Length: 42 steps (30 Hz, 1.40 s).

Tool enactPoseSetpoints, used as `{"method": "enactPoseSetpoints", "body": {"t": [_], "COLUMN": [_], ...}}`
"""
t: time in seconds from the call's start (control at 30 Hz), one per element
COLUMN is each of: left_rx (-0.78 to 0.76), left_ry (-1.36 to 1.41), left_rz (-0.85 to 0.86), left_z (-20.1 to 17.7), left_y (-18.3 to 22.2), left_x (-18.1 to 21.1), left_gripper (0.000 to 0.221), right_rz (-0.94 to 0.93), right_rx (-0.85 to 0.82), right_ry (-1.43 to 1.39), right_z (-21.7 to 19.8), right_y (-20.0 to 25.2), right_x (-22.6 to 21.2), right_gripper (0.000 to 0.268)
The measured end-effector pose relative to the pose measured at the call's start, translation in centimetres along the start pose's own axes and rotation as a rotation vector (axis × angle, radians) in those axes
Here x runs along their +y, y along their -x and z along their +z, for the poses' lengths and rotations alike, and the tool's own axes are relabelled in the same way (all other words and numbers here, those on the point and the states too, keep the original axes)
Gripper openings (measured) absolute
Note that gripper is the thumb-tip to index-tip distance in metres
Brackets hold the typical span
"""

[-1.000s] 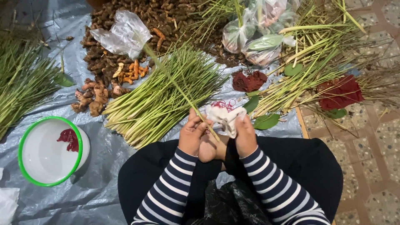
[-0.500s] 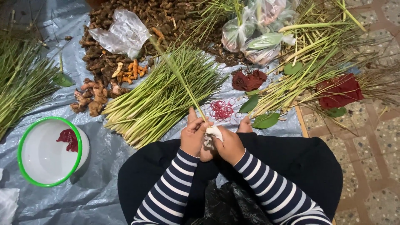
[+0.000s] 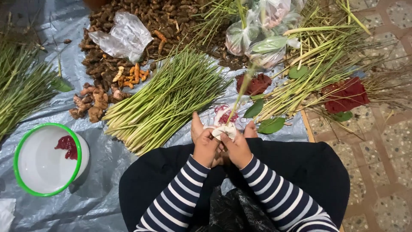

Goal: Cleaning individual lemongrass stalks by wiping them with a cloth and sorting them into a pile.

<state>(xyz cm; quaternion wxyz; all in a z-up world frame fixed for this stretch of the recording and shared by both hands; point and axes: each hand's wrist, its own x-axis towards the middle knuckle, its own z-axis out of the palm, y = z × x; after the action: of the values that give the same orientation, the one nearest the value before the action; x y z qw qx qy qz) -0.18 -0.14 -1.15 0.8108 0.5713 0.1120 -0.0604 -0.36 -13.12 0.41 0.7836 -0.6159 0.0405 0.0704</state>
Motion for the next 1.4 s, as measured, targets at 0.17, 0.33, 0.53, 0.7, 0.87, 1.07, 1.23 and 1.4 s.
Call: {"method": "enactPoseSetpoints", "body": {"t": [0.17, 0.33, 0.53, 0.7, 0.87, 1.07, 1.23, 1.4], "left_rx": [-0.114, -0.193, -0.297, -0.361, -0.432, -0.457, -0.523, -0.541], "left_ry": [0.168, 0.183, 0.224, 0.203, 0.158, 0.120, 0.128, 0.121], "left_rz": [-0.152, -0.207, -0.278, -0.279, -0.313, -0.313, -0.340, -0.356], "left_z": [-0.5, 0.2, -0.4, -0.8, -1.8, -2.2, -2.5, -2.7], "left_y": [0.1, 1.0, 0.7, 0.6, 0.3, 0.8, 0.4, 0.7], "left_x": [-1.7, 0.9, 1.5, 1.5, 0.8, 1.2, 0.3, 0.5], "left_gripper": [0.024, 0.031, 0.031, 0.030, 0.031, 0.033, 0.032, 0.030], "right_rz": [0.070, 0.019, 0.024, -0.010, 0.036, -0.141, -0.178, -0.208], "right_rx": [0.184, 0.391, 0.473, 0.485, 0.436, 0.511, 0.532, 0.545], "right_ry": [0.052, 0.189, -0.195, -0.356, -0.373, -0.442, -0.482, -0.533], "right_z": [-0.3, -0.5, -0.2, -2.4, -4.3, -6.1, -9.6, -11.7], "right_y": [-0.5, -0.8, -1.3, -2.0, -2.3, -3.4, -3.8, -4.0], "right_x": [-3.1, -6.8, -8.8, -7.7, -9.0, -11.2, -11.3, -12.8], "right_gripper": [0.019, 0.020, 0.021, 0.020, 0.029, 0.026, 0.026, 0.032]}}
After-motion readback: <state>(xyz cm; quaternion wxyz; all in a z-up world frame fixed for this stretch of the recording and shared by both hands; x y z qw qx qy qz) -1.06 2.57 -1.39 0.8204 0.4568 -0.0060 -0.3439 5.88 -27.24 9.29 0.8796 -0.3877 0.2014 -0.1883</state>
